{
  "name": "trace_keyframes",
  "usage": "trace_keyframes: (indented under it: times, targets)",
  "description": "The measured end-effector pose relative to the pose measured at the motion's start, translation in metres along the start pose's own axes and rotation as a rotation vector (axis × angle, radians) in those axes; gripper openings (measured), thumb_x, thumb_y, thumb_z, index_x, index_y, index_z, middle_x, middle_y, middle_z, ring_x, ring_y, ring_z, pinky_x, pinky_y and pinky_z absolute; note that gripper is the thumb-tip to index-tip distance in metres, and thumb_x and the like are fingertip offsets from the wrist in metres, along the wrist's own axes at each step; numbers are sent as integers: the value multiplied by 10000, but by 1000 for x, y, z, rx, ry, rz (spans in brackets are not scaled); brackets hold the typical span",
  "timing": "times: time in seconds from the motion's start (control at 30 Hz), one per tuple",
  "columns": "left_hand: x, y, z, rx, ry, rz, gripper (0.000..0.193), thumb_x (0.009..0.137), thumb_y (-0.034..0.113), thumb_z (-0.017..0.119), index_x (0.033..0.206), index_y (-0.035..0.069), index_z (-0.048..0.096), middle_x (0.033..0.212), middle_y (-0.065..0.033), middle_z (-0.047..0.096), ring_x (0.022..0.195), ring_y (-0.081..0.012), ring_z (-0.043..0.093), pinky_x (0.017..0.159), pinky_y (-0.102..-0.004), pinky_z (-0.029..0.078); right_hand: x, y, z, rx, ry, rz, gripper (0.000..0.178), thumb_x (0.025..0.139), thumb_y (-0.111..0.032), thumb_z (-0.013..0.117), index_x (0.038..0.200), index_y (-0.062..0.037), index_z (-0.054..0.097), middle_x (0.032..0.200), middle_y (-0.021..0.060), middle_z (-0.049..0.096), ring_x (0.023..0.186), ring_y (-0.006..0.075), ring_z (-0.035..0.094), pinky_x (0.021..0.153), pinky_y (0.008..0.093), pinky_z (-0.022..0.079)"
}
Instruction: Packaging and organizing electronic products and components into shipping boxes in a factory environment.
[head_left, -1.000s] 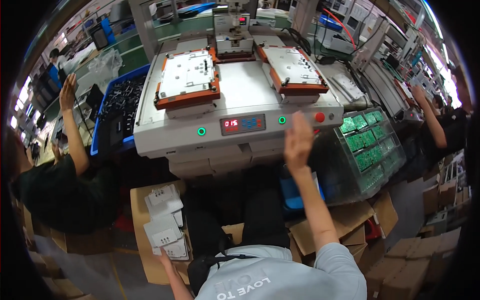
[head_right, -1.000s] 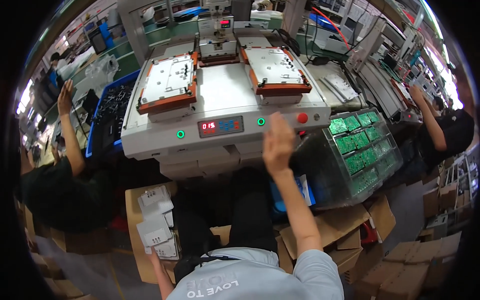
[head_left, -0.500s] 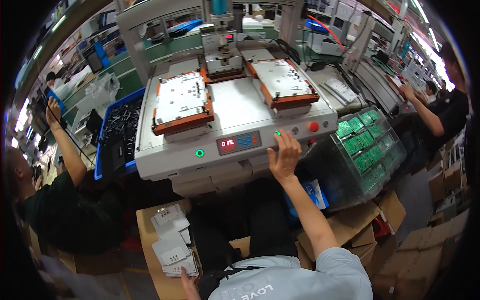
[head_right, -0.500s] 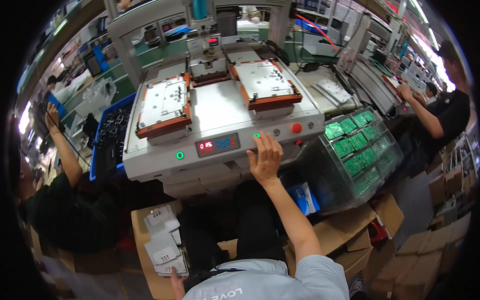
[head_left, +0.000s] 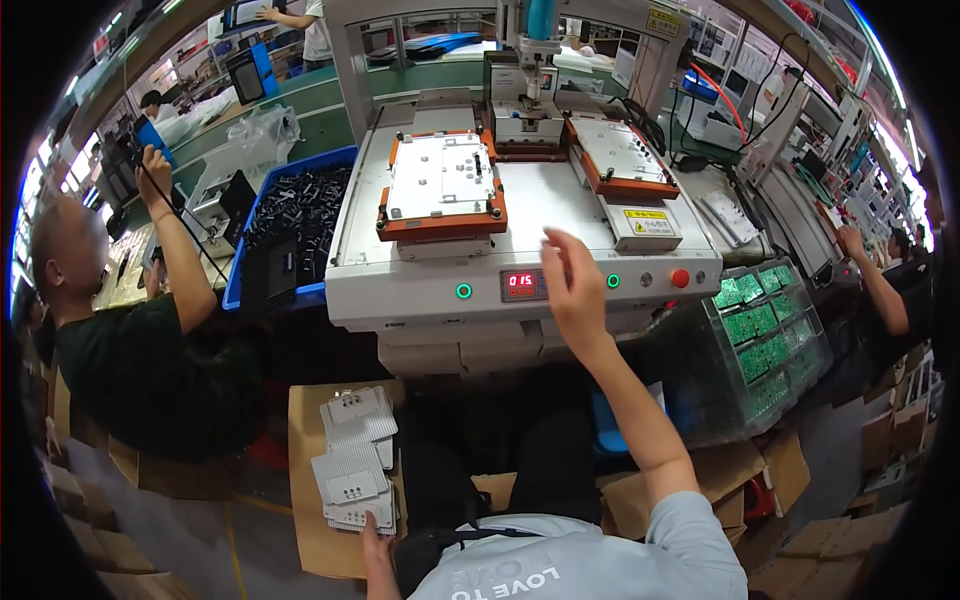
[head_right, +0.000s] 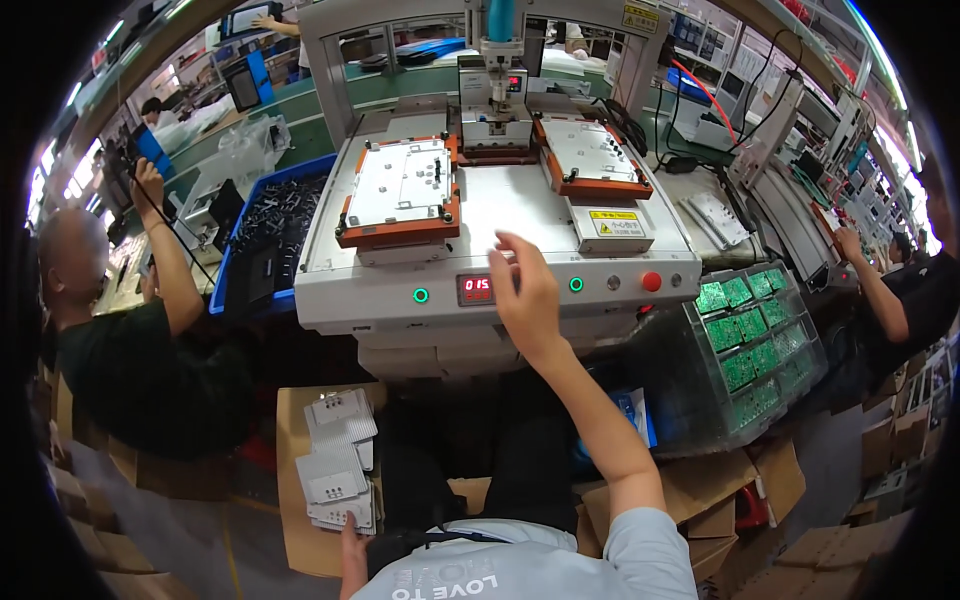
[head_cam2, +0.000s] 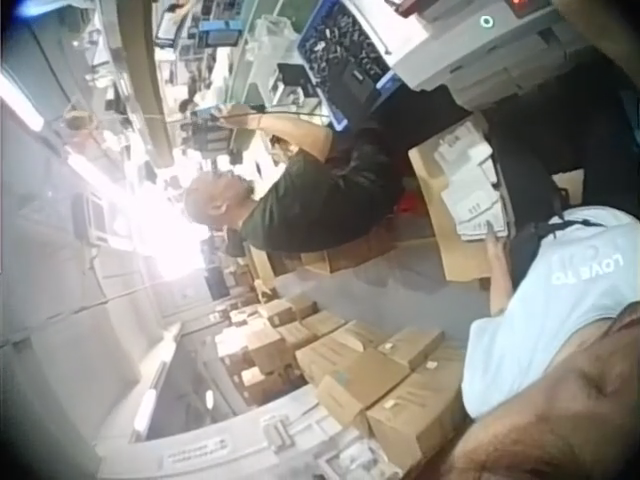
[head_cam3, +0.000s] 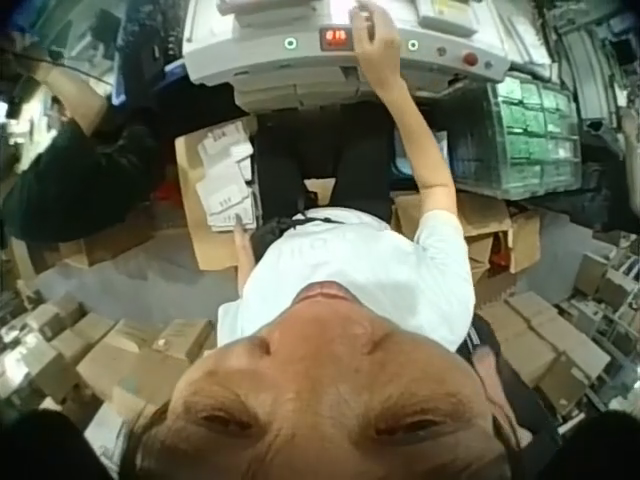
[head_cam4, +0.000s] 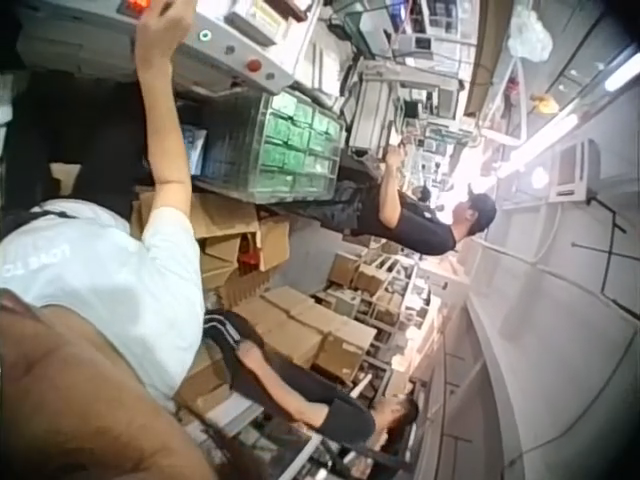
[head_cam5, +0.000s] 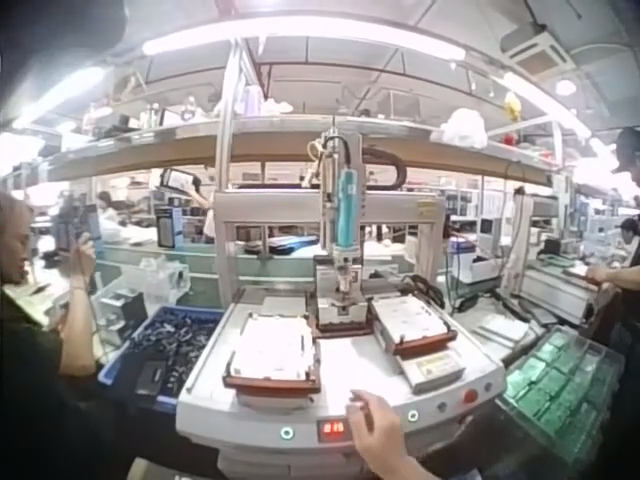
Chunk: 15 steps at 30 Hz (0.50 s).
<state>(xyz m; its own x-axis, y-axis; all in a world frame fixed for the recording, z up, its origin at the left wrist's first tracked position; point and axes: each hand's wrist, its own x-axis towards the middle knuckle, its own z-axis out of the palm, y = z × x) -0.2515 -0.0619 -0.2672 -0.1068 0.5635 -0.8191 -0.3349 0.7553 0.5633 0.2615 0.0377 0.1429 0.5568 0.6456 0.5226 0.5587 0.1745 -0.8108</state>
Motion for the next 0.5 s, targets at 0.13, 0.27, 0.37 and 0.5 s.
trace_keyframes:
  times: [0.13,0.27,0.37,0.5]
  targets:
    - [-2,-5,18,-131,0,14,467,882,382,632,1267,178,464,1072,-73,628,895,-255,629,627,-394,510,46,9,27,30,-75,107,344,964,-283,497,1145,2,561,1025,124,620,854,176,592,778,310,469]
    - [-4,-9,12,-125,33,39,495,886,370,629,1296,182,427,1110,-78,617,913,-263,629,643,-398,514,58,-2,44,-184,-50,-49,358,930,-339,541,1060,-6,558,991,125,598,835,194,602,746,327,475]
    - [4,-22,-5,-103,-146,261,487,884,365,631,1291,195,425,1144,-65,608,936,-258,623,652,-415,505,60,-3,57,-332,3,-109,280,897,-279,579,978,-16,527,942,123,569,773,237,608,721,354,482]
    - [-26,-2,24,-8,-100,193,470,924,356,568,1313,137,420,1219,-61,533,1041,-223,554,738,-386,488,75,1,56,-416,10,-45,259,891,-201,508,1076,-21,477,969,157,591,805,285,625,743,400,488]
